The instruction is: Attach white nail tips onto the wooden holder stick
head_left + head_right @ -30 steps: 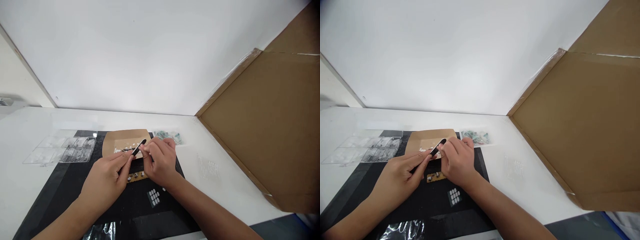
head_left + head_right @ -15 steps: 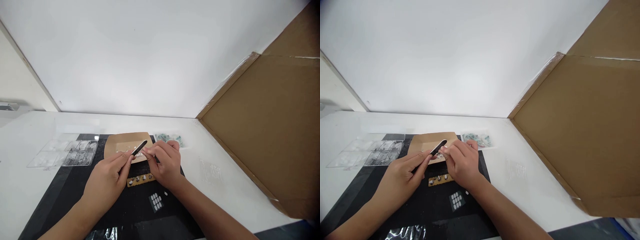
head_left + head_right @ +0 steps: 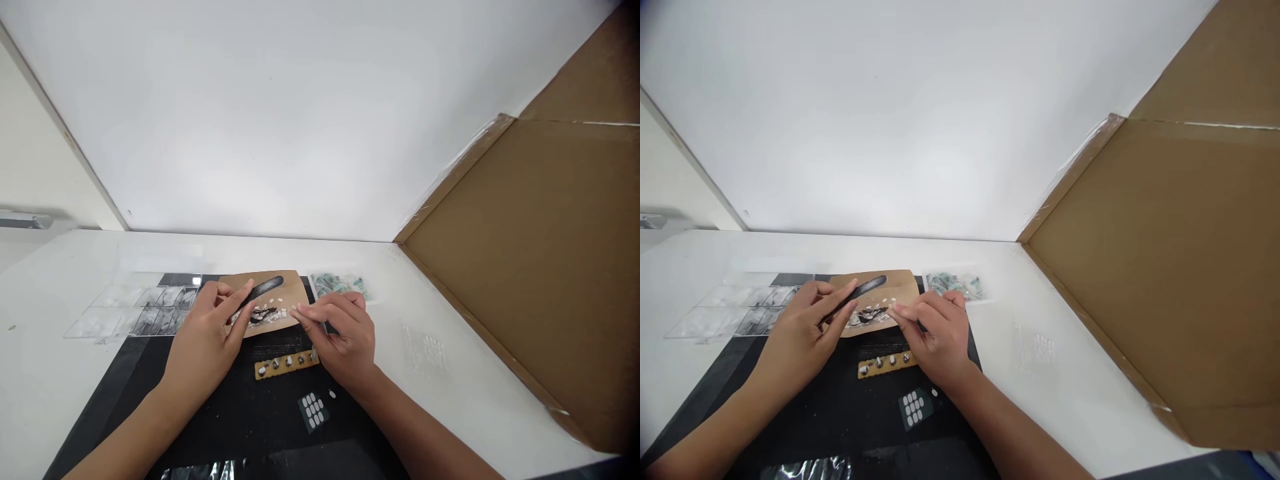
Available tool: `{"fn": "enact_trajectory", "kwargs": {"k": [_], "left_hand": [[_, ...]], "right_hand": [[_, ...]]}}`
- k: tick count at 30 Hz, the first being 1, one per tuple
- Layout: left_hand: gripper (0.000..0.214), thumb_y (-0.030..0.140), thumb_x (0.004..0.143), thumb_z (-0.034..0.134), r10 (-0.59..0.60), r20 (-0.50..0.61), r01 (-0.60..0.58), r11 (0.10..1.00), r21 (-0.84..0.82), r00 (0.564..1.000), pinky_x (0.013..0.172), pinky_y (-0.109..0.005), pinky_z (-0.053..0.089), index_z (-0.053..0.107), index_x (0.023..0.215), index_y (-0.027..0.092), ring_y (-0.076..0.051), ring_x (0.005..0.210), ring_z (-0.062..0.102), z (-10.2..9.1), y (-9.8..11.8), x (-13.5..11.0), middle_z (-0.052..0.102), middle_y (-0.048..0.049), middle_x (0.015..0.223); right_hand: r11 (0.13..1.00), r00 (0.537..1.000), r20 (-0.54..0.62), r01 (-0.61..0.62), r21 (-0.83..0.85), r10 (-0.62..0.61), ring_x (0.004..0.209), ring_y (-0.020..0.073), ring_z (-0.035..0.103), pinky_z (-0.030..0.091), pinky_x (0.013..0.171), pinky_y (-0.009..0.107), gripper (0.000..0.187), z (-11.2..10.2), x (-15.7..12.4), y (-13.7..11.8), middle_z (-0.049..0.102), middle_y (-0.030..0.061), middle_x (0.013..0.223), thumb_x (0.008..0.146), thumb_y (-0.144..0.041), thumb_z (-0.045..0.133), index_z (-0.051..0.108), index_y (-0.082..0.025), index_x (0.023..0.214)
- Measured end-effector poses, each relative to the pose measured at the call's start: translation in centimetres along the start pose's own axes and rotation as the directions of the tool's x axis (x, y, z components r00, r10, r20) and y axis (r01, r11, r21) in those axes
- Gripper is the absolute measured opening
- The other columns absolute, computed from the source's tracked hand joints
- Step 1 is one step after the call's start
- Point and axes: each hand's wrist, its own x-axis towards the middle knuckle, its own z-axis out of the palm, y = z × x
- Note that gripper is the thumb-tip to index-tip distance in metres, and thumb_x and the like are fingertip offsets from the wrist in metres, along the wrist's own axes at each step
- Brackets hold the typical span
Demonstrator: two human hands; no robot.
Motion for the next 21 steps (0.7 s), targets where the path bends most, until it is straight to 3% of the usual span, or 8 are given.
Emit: {"fn": "enact_trajectory", "kwargs": {"k": [8, 13, 16, 21], "left_hand": [[0.036, 0.027, 0.108, 0.054, 0.095, -0.016, -0.095, 0.995, 0.018, 0.995, 0.086, -0.036, 0.053, 0.069, 0.141, 0.022, -0.022, 0.100, 0.066, 0.6, -1.6, 0.6, 0.063, -0.0099, 0.117], [0.027, 0.022, 0.106, 0.057, 0.159, -0.060, -0.156, 0.986, 0.062, 0.985, 0.108, -0.053, 0.040, 0.073, 0.128, 0.026, -0.028, 0.118, 0.065, 0.1, -0.3, 0.6, 0.066, -0.0101, 0.129], [0.023, 0.023, 0.106, 0.058, 0.167, 0.024, -0.162, 0.977, -0.139, 0.986, 0.102, -0.046, 0.047, 0.074, 0.121, 0.028, -0.025, 0.114, 0.067, -0.2, 1.1, 0.2, 0.071, -0.0065, 0.118], [0.021, 0.027, 0.106, 0.060, 0.113, 0.182, -0.014, 0.881, -0.474, 0.977, 0.098, -0.036, 0.055, 0.076, 0.118, 0.030, -0.021, 0.111, 0.069, -0.1, 2.6, -0.6, 0.074, -0.0032, 0.112]], "right_hand": [[0.998, 0.997, 0.045, 0.057, -0.019, -0.056, 0.061, 0.0104, 0.066, 0.034, 0.076, 0.037, 0.020, -0.4, -0.4, 0.0, 0.073, -0.0059, 0.071, 0.093, -0.014, 0.081, 0.067, -0.023, 0.081], [0.993, 0.992, 0.053, 0.113, -0.041, -0.111, 0.060, 0.0088, 0.064, 0.032, 0.076, 0.038, 0.019, -0.7, -0.6, 0.0, 0.075, -0.0064, 0.074, 0.093, -0.015, 0.082, 0.068, -0.023, 0.084], [0.987, 0.987, 0.064, 0.151, -0.055, -0.148, 0.060, 0.0080, 0.063, 0.030, 0.076, 0.038, 0.018, -0.9, -0.5, -0.1, 0.076, -0.0066, 0.077, 0.094, -0.014, 0.081, 0.069, -0.023, 0.084], [0.966, 0.964, 0.093, 0.253, -0.049, -0.248, 0.065, 0.0069, 0.067, 0.030, 0.077, 0.037, 0.015, -1.3, -0.5, -0.1, 0.078, -0.0071, 0.081, 0.095, -0.009, 0.077, 0.072, -0.022, 0.090]]}}
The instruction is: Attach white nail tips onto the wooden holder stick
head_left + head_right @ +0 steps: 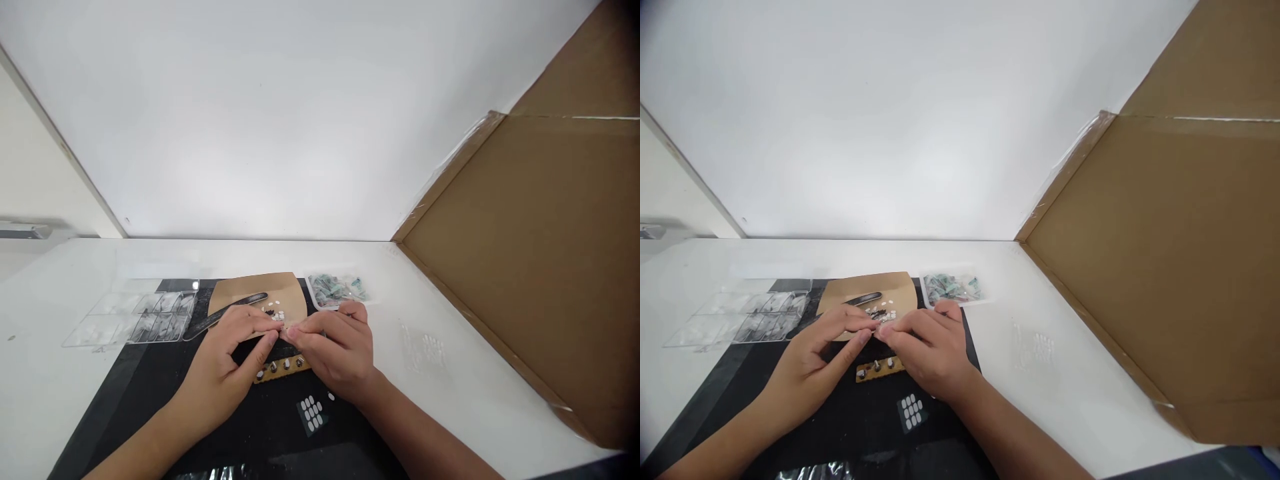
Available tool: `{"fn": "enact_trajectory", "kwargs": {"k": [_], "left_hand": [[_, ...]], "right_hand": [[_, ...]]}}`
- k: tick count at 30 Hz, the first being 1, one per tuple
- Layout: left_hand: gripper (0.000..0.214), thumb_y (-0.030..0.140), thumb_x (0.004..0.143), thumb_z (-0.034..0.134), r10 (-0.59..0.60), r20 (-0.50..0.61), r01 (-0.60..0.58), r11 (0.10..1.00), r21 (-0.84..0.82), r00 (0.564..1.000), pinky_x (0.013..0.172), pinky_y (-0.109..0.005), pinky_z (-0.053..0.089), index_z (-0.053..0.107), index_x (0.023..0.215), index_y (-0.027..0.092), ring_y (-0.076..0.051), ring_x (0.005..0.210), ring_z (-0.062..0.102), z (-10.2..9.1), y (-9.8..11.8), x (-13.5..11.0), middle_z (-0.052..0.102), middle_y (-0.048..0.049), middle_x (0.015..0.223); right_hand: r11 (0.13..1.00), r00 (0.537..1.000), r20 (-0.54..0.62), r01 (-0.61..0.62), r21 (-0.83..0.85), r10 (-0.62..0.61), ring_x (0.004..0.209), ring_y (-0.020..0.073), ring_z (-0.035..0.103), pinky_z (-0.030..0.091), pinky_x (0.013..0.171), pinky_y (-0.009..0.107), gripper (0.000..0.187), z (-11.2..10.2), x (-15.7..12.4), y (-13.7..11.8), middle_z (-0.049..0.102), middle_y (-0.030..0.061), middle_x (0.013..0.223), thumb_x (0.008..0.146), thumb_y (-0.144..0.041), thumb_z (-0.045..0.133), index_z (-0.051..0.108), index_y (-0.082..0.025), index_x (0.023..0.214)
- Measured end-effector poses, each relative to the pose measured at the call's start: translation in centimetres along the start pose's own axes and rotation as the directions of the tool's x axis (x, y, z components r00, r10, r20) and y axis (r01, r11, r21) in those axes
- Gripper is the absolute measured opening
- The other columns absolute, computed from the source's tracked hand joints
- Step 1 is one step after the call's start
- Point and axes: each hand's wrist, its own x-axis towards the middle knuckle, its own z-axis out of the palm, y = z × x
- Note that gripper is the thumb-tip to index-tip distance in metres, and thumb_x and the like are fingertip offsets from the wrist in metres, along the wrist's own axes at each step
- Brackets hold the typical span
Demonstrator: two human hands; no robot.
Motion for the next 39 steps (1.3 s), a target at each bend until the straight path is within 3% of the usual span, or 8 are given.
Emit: {"fn": "enact_trajectory", "kwargs": {"k": [5, 12, 22, 27, 33, 39], "left_hand": [[0.017, 0.033, 0.104, 0.065, -0.124, 0.028, 0.126, 0.983, -0.133, 0.992, 0.094, -0.034, 0.058, 0.079, 0.113, 0.031, -0.020, 0.108, 0.070, 0.4, -0.1, -0.5, 0.075, -0.0032, 0.110], [0.014, 0.035, 0.099, 0.072, -0.222, 0.066, 0.232, 0.941, -0.245, 0.973, 0.073, -0.030, 0.061, 0.082, 0.104, 0.027, -0.021, 0.097, 0.072, 0.7, 0.1, -0.8, 0.077, -0.0060, 0.106], [0.018, 0.038, 0.101, 0.068, -0.237, 0.150, 0.267, 0.936, -0.231, 0.960, 0.072, -0.032, 0.057, 0.081, 0.094, 0.028, -0.019, 0.083, 0.068, 0.7, 0.6, -0.4, 0.074, -0.0037, 0.093], [0.022, 0.039, 0.103, 0.066, -0.233, 0.179, 0.268, 0.941, -0.208, 0.956, 0.071, -0.029, 0.053, 0.079, 0.089, 0.027, -0.017, 0.082, 0.064, 0.7, 0.7, -0.2, 0.072, -0.0019, 0.089], [0.025, 0.037, 0.104, 0.063, -0.197, 0.198, 0.229, 0.961, -0.154, 0.960, 0.077, -0.029, 0.052, 0.077, 0.088, 0.025, -0.018, 0.088, 0.066, 0.5, 0.7, -0.1, 0.070, -0.0020, 0.088], [0.022, 0.034, 0.105, 0.063, -0.127, 0.200, 0.146, 0.985, -0.087, 0.972, 0.083, -0.032, 0.053, 0.078, 0.091, 0.028, -0.018, 0.092, 0.066, 0.8, 0.5, -0.3, 0.073, -0.0001, 0.092]], "right_hand": [[0.997, 0.997, 0.018, 0.077, 0.021, -0.077, 0.074, 0.0094, 0.072, 0.031, 0.075, 0.036, 0.014, -0.2, -0.5, 0.3, 0.079, -0.0042, 0.085, 0.098, -0.009, 0.072, 0.076, -0.022, 0.102], [0.995, 0.993, 0.090, 0.073, 0.067, -0.079, 0.069, 0.0093, 0.069, 0.032, 0.075, 0.036, 0.012, -1.0, -0.3, 0.4, 0.078, -0.0065, 0.081, 0.095, -0.012, 0.078, 0.074, -0.023, 0.097], [0.982, 0.984, 0.161, -0.106, 0.154, 0.081, 0.072, 0.0111, 0.070, 0.032, 0.079, 0.036, 0.015, -1.0, -0.2, 0.6, 0.076, -0.0056, 0.081, 0.092, -0.016, 0.082, 0.070, -0.024, 0.095], [0.979, 0.982, 0.169, -0.110, 0.169, 0.081, 0.076, 0.0107, 0.073, 0.033, 0.082, 0.036, 0.015, -1.0, 0.0, 0.8, 0.078, -0.0054, 0.087, 0.093, -0.018, 0.082, 0.073, -0.025, 0.102], [0.962, 0.969, 0.235, -0.130, 0.240, 0.073, 0.076, 0.0108, 0.071, 0.033, 0.080, 0.036, 0.012, -1.0, -0.2, 0.9, 0.078, -0.0035, 0.088, 0.097, -0.035, 0.081, 0.076, -0.026, 0.102], [0.918, 0.942, 0.325, -0.203, 0.340, 0.088, 0.077, 0.0106, 0.069, 0.037, 0.079, 0.035, 0.010, -1.5, 0.0, 1.3, 0.075, -0.0043, 0.086, 0.096, -0.032, 0.082, 0.076, -0.026, 0.100]]}}
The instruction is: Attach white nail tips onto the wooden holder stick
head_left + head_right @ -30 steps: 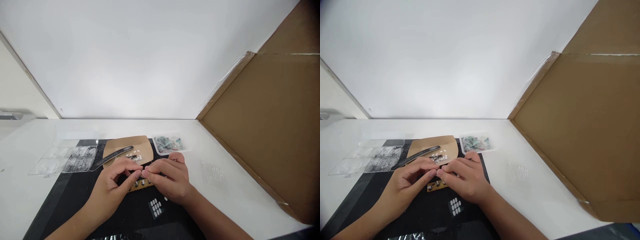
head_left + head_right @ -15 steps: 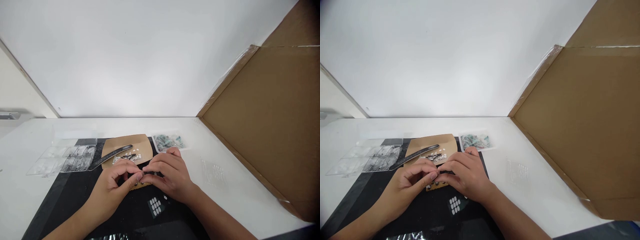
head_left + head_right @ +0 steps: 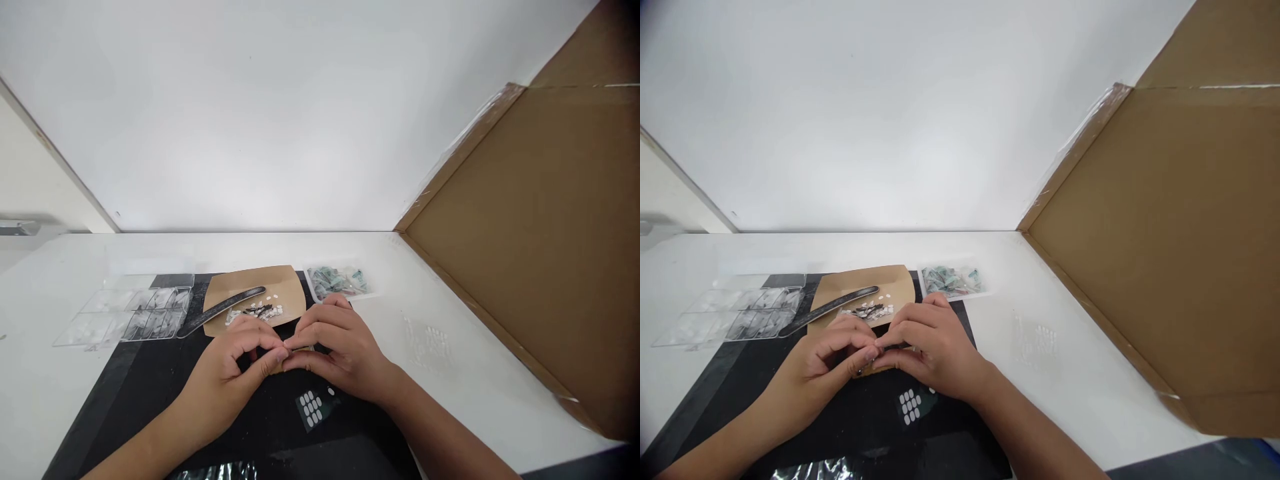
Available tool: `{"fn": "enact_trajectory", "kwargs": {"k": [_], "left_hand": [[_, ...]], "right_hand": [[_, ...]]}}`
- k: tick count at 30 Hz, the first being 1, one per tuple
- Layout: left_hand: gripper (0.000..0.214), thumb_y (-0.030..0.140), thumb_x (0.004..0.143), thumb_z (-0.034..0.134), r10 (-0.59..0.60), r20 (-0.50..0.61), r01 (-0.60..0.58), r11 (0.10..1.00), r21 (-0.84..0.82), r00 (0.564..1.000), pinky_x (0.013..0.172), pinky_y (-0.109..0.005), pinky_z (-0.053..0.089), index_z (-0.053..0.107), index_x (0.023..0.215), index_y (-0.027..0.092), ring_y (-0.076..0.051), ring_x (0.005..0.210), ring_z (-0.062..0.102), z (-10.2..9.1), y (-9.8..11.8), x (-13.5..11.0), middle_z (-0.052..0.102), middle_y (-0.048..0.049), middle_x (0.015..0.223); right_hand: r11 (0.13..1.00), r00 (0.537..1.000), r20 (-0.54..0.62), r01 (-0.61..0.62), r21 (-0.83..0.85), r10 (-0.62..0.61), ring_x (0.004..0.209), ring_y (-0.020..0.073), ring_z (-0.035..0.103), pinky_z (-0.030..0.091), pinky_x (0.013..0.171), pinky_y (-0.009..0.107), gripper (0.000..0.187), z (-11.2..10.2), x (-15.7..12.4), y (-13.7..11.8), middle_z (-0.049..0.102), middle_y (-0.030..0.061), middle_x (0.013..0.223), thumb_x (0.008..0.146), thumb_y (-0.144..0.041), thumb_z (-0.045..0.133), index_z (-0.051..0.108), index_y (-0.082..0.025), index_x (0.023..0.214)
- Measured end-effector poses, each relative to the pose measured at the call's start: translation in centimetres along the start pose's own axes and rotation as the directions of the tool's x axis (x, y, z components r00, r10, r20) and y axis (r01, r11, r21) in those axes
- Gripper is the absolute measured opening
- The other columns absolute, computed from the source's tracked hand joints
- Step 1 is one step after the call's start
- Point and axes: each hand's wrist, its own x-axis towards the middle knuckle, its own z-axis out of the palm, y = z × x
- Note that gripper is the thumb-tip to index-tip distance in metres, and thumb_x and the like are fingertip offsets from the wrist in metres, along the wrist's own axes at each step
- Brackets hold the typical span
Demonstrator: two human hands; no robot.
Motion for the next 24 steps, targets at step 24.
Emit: {"fn": "enact_trajectory", "kwargs": {"k": [24], "left_hand": [[0.029, 0.013, 0.102, 0.062, 0.324, -0.065, -0.276, 0.881, 0.384, 0.944, 0.100, -0.042, 0.051, 0.070, 0.127, 0.025, -0.025, 0.113, 0.059, 0.0, -0.7, -0.2, 0.070, -0.0079, 0.113]], "right_hand": [[0.994, 0.955, 0.286, -0.048, -0.097, 0.074, 0.083, 0.0136, 0.069, 0.051, 0.072, 0.027, 0.014, -1.7, -0.5, 1.2, 0.074, 0.0019, 0.094, 0.105, -0.031, 0.067, 0.077, -0.022, 0.108]]}}
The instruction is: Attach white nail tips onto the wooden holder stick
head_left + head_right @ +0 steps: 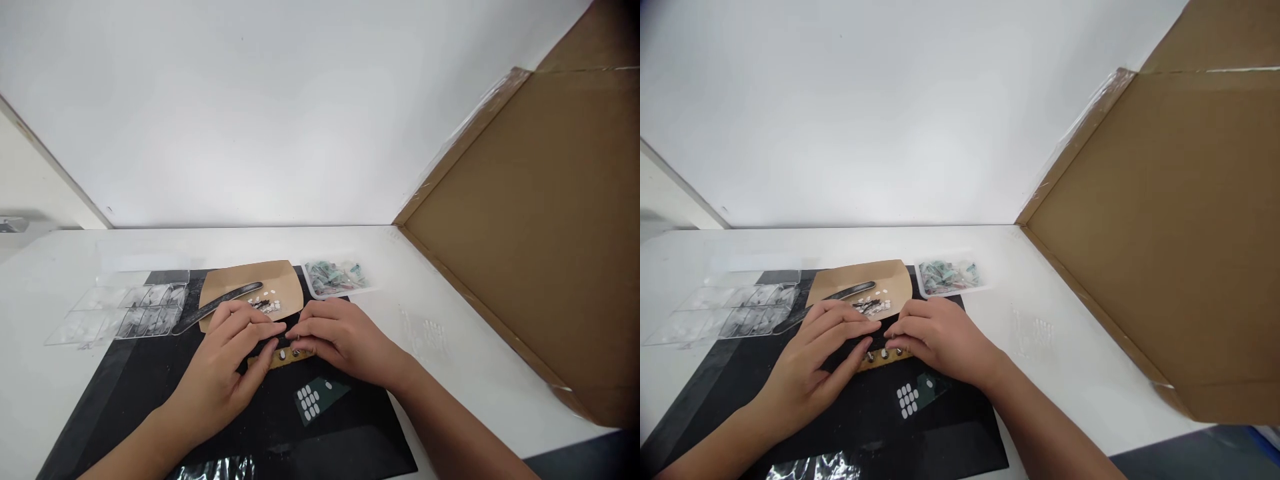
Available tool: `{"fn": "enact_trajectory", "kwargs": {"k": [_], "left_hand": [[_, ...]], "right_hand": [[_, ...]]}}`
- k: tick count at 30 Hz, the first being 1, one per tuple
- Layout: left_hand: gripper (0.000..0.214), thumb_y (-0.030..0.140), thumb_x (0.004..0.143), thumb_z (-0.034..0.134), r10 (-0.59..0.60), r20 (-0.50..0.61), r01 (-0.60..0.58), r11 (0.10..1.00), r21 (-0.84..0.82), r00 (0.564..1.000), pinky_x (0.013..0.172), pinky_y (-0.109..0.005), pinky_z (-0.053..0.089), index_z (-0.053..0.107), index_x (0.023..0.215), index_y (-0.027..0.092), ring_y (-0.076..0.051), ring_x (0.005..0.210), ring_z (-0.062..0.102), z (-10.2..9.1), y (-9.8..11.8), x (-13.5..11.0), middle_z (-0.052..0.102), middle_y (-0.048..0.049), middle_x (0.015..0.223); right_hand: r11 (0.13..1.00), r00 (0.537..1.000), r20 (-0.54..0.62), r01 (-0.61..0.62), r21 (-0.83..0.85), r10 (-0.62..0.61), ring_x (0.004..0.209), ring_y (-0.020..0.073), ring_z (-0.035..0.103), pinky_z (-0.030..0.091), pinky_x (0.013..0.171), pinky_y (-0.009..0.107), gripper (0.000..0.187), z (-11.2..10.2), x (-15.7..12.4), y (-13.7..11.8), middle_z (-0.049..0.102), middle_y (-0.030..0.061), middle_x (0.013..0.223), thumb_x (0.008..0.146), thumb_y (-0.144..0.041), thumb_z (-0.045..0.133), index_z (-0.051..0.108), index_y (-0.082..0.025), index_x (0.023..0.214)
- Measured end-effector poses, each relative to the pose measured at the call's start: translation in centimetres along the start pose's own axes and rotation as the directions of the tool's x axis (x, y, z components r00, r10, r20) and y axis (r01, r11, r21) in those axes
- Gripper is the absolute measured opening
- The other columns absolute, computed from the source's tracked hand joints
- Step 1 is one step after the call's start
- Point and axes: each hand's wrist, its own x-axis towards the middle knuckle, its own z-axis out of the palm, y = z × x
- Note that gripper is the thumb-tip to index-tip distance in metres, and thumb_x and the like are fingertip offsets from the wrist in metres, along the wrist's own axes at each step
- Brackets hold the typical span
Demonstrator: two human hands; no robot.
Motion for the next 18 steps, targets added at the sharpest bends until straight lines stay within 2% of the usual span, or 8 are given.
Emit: {"fn": "enact_trajectory", "kwargs": {"k": [8, 18], "left_hand": [[0.018, 0.015, 0.101, 0.066, -0.006, 0.015, 0.008, 0.996, -0.090, 1.000, 0.097, -0.041, 0.052, 0.073, 0.114, 0.025, -0.024, 0.109, 0.060, 0.1, 0.4, 0.2, 0.071, -0.0062, 0.107], [0.010, 0.016, 0.099, 0.072, -0.042, -0.027, 0.037, 0.983, -0.180, 0.999, 0.092, -0.039, 0.053, 0.074, 0.104, 0.025, -0.022, 0.100, 0.063, 0.3, 0.6, 0.3, 0.073, -0.0034, 0.098]], "right_hand": [[0.993, 0.999, -0.026, 0.037, -0.110, -0.040, 0.076, 0.0123, 0.064, 0.038, 0.070, 0.030, 0.019, 0.5, 0.0, -1.0, 0.071, -0.0011, 0.087, 0.107, -0.034, 0.065, 0.074, -0.020, 0.098], [0.974, 0.996, -0.064, 0.049, -0.222, -0.065, 0.070, 0.0117, 0.057, 0.034, 0.071, 0.033, 0.025, 1.0, 0.2, -2.4, 0.069, -0.0014, 0.083, 0.109, -0.027, 0.060, 0.069, -0.018, 0.087]]}}
